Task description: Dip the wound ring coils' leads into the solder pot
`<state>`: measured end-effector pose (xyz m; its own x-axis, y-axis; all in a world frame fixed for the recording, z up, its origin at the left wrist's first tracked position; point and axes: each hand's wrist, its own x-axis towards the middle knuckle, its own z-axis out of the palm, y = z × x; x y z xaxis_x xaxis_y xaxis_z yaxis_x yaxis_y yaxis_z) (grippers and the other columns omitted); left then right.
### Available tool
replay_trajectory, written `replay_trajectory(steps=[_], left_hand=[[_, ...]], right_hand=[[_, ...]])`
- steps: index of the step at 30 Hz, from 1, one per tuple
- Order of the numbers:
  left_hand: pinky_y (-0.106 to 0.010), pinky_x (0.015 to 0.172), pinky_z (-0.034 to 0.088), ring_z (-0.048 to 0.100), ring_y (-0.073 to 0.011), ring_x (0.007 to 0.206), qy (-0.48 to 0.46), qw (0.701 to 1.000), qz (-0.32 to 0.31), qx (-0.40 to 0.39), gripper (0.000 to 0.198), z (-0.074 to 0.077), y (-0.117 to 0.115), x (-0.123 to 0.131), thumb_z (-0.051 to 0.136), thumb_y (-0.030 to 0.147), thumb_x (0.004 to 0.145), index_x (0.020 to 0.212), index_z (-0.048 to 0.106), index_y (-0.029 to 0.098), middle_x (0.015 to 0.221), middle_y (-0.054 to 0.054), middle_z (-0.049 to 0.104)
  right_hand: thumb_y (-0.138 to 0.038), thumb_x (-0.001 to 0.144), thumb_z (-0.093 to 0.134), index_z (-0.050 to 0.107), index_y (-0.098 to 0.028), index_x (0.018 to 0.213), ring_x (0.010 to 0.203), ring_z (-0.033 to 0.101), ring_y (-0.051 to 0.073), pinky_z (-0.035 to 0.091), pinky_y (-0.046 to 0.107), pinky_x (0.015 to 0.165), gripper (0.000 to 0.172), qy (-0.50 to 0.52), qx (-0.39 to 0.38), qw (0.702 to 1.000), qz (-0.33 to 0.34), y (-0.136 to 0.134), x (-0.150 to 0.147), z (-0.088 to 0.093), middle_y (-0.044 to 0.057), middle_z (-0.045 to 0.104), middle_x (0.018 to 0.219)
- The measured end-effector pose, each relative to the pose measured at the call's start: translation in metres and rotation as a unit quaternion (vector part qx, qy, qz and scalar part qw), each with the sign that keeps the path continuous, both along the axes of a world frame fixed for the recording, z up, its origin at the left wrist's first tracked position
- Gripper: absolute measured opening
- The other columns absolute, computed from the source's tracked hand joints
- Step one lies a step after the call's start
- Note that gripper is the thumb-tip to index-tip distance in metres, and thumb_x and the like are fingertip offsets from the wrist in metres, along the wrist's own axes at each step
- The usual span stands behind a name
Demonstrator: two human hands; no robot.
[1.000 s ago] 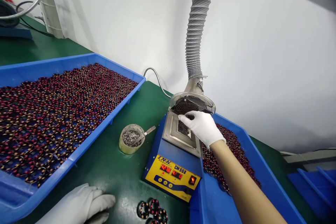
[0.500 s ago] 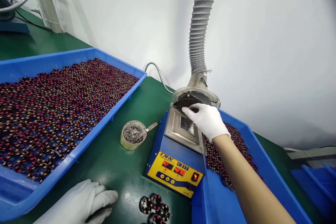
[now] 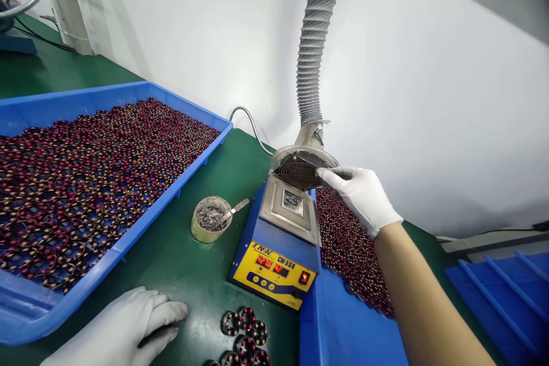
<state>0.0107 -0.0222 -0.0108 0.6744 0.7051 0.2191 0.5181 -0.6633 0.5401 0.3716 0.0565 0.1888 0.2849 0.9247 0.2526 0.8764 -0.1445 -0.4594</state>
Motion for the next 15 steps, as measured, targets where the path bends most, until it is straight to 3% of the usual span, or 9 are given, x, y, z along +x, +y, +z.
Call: replay_trajectory(steps=[3,5,7,11,15], left_hand=[[-0.017,0.067,0.051,0.068,-0.0139,0.073,0.006,1.0,-0.003,-0.02,0.016,0.008,0.0,0.0,0.058,0.028,0.085,0.095,0.069,0.033,0.08,0.005,0.071],[-0.019,0.069,0.051,0.068,-0.0146,0.075,0.014,0.999,0.002,-0.029,0.016,0.012,0.0,0.0,0.056,0.029,0.086,0.095,0.069,0.033,0.081,0.004,0.071],[-0.02,0.071,0.052,0.068,-0.0155,0.077,0.021,0.999,0.009,-0.035,0.017,0.014,0.0,0.0,0.055,0.03,0.087,0.096,0.069,0.032,0.083,0.003,0.072],[-0.022,0.076,0.052,0.068,-0.0167,0.083,0.021,0.999,0.032,-0.037,0.02,0.014,0.001,-0.001,0.052,0.033,0.089,0.098,0.07,0.031,0.09,0.002,0.073],[-0.023,0.077,0.052,0.068,-0.017,0.086,0.021,0.998,0.042,-0.033,0.021,0.014,0.001,-0.002,0.052,0.035,0.09,0.1,0.07,0.03,0.092,0.002,0.073]], right_hand=[[-0.048,0.074,0.068,0.07,-0.014,0.095,0.069,0.064,0.02,0.052,0.033,0.063,0.041,0.179,0.044,0.982,0.029,-0.025,0.0,0.004,0.01,0.072,0.085],[-0.041,0.07,0.074,0.068,-0.017,0.097,0.061,0.06,0.015,0.051,0.03,0.059,0.037,0.295,0.067,0.951,0.06,-0.044,-0.002,0.001,0.006,0.07,0.083],[-0.033,0.068,0.077,0.068,-0.023,0.095,0.065,0.061,0.014,0.052,0.029,0.062,0.031,0.378,0.072,0.917,0.101,-0.063,-0.006,-0.003,0.005,0.069,0.092],[-0.023,0.066,0.079,0.068,-0.029,0.084,0.093,0.063,0.018,0.053,0.027,0.073,0.022,0.426,0.069,0.885,0.174,-0.097,-0.018,-0.011,0.001,0.067,0.111],[-0.026,0.068,0.079,0.067,-0.03,0.081,0.097,0.063,0.019,0.052,0.029,0.079,0.018,0.412,0.057,0.885,0.21,-0.116,-0.024,-0.014,0.0,0.068,0.105]])
